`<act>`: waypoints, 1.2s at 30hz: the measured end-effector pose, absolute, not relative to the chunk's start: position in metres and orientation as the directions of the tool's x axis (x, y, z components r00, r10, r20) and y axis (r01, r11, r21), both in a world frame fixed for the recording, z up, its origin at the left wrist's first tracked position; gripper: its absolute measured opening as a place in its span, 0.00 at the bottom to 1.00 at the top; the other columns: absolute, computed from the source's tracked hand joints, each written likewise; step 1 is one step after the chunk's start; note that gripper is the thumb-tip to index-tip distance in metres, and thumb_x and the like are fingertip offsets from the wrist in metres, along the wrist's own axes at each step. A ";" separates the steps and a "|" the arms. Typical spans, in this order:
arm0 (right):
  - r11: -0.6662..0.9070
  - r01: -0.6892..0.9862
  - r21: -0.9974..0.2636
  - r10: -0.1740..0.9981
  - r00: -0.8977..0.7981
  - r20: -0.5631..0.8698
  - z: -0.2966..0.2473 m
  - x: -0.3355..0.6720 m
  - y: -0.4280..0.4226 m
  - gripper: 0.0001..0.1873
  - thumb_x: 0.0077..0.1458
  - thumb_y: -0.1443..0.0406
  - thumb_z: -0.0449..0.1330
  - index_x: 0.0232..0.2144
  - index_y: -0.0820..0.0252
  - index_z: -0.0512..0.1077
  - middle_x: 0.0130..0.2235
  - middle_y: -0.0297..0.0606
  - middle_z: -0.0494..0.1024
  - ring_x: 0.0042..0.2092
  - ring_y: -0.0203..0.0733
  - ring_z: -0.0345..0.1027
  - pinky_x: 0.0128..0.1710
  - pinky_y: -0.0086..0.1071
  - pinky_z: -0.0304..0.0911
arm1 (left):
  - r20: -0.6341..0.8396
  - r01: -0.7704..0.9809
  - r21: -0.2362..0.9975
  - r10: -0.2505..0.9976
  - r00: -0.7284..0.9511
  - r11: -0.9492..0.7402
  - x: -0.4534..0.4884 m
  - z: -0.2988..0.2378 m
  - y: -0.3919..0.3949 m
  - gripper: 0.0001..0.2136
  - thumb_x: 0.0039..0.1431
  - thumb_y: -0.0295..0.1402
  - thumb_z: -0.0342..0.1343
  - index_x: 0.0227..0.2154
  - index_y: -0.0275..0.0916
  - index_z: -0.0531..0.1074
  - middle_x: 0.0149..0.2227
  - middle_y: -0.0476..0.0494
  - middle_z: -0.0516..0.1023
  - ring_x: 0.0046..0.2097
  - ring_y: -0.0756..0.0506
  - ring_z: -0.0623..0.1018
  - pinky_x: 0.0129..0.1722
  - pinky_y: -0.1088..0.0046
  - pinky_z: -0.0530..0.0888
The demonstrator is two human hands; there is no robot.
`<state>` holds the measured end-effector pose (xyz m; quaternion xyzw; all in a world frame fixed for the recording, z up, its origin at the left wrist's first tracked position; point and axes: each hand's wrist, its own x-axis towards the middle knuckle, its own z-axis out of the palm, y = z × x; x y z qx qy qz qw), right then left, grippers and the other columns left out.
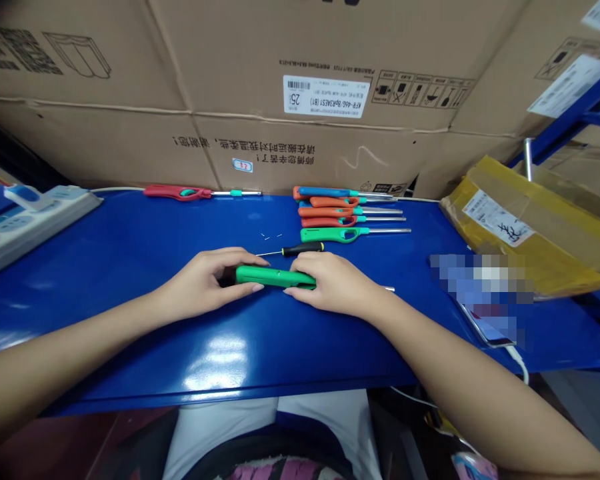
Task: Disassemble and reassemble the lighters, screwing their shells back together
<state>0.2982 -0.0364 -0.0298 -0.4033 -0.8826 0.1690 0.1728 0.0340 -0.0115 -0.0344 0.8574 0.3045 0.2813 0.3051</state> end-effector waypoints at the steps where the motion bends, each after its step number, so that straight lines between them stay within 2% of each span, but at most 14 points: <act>1: 0.622 0.650 -0.437 0.768 -0.616 0.175 -0.030 0.298 -0.036 0.08 0.61 0.60 0.64 0.35 0.59 0.73 0.35 0.36 0.77 0.37 0.41 0.72 0.37 0.33 0.65 | 0.275 0.355 0.714 0.707 0.651 -0.604 0.034 -0.033 -0.012 0.14 0.61 0.39 0.63 0.46 0.37 0.79 0.42 0.42 0.81 0.39 0.47 0.79 0.36 0.75 0.74; 5: 0.639 0.611 -0.468 0.753 -0.621 0.217 -0.027 0.295 -0.038 0.10 0.66 0.59 0.60 0.39 0.59 0.75 0.38 0.38 0.79 0.41 0.42 0.72 0.41 0.34 0.65 | 0.164 0.373 0.786 0.748 0.643 -0.494 0.037 -0.031 -0.014 0.14 0.59 0.41 0.64 0.39 0.35 0.81 0.34 0.44 0.80 0.33 0.48 0.76 0.31 0.75 0.71; 9: 0.609 0.613 -0.503 0.772 -0.604 0.199 -0.028 0.292 -0.040 0.10 0.67 0.62 0.57 0.37 0.59 0.75 0.38 0.38 0.80 0.40 0.41 0.73 0.41 0.34 0.64 | 0.026 0.384 0.859 0.778 0.628 -0.338 0.040 -0.031 -0.021 0.15 0.59 0.42 0.64 0.40 0.35 0.80 0.30 0.47 0.80 0.29 0.48 0.76 0.29 0.74 0.71; 12: 0.581 0.645 -0.496 0.794 -0.582 0.174 -0.029 0.291 -0.039 0.10 0.66 0.61 0.58 0.35 0.60 0.75 0.38 0.38 0.80 0.40 0.42 0.73 0.41 0.35 0.64 | 0.102 0.442 0.761 0.760 0.642 -0.475 0.039 -0.029 -0.023 0.14 0.61 0.42 0.62 0.42 0.37 0.80 0.32 0.48 0.81 0.29 0.50 0.75 0.29 0.74 0.70; 15: 0.611 0.611 -0.503 0.765 -0.618 0.178 -0.027 0.292 -0.037 0.09 0.67 0.61 0.58 0.36 0.59 0.75 0.37 0.37 0.79 0.41 0.41 0.72 0.43 0.34 0.64 | 0.165 0.460 0.626 0.683 0.712 -0.630 0.036 -0.027 -0.021 0.12 0.65 0.41 0.59 0.44 0.38 0.80 0.36 0.47 0.81 0.35 0.49 0.77 0.36 0.73 0.72; 18: 0.654 0.567 -0.501 0.742 -0.611 0.276 -0.025 0.296 -0.033 0.08 0.68 0.64 0.57 0.38 0.60 0.75 0.40 0.39 0.78 0.42 0.40 0.72 0.45 0.34 0.66 | 0.174 0.453 0.570 0.639 0.749 -0.686 0.032 -0.028 -0.016 0.13 0.66 0.41 0.58 0.46 0.38 0.79 0.39 0.45 0.78 0.40 0.47 0.78 0.41 0.72 0.73; 21: 0.646 0.648 -0.402 0.761 -0.514 0.395 -0.027 0.304 -0.026 0.09 0.67 0.66 0.56 0.45 0.61 0.74 0.46 0.44 0.76 0.49 0.45 0.71 0.53 0.40 0.66 | 0.181 0.466 0.533 0.633 0.753 -0.706 0.030 -0.029 -0.014 0.15 0.66 0.40 0.58 0.48 0.37 0.78 0.43 0.43 0.75 0.42 0.46 0.77 0.44 0.71 0.74; 24: 0.584 0.764 -0.275 0.798 -0.480 0.363 -0.032 0.314 -0.018 0.13 0.65 0.66 0.58 0.51 0.61 0.72 0.50 0.46 0.76 0.54 0.52 0.69 0.56 0.48 0.65 | 0.165 0.485 0.497 0.627 0.761 -0.720 0.028 -0.028 -0.014 0.14 0.66 0.39 0.59 0.49 0.37 0.77 0.45 0.43 0.74 0.43 0.45 0.77 0.47 0.68 0.74; 26: 0.571 0.785 -0.241 0.811 -0.493 0.316 -0.036 0.318 -0.014 0.15 0.63 0.66 0.60 0.52 0.60 0.72 0.51 0.46 0.76 0.54 0.54 0.68 0.56 0.51 0.66 | 0.142 0.508 0.471 0.631 0.763 -0.721 0.027 -0.025 -0.015 0.13 0.65 0.38 0.59 0.48 0.37 0.77 0.44 0.43 0.75 0.43 0.45 0.77 0.45 0.68 0.74; 31: 0.553 0.774 -0.308 0.829 -0.477 0.291 -0.040 0.319 -0.012 0.16 0.60 0.63 0.65 0.49 0.59 0.72 0.47 0.46 0.73 0.51 0.52 0.69 0.53 0.49 0.68 | 0.065 0.562 0.467 0.661 0.748 -0.682 0.023 -0.018 -0.016 0.12 0.63 0.38 0.61 0.46 0.37 0.77 0.42 0.44 0.75 0.39 0.45 0.77 0.42 0.68 0.74; 36: 0.547 0.746 -0.379 0.837 -0.480 0.263 -0.041 0.318 -0.015 0.11 0.62 0.67 0.59 0.47 0.60 0.71 0.49 0.46 0.75 0.52 0.52 0.70 0.53 0.48 0.68 | 0.058 0.569 0.492 0.677 0.733 -0.659 0.024 -0.022 -0.018 0.12 0.63 0.38 0.62 0.45 0.38 0.77 0.41 0.45 0.74 0.37 0.47 0.75 0.38 0.70 0.72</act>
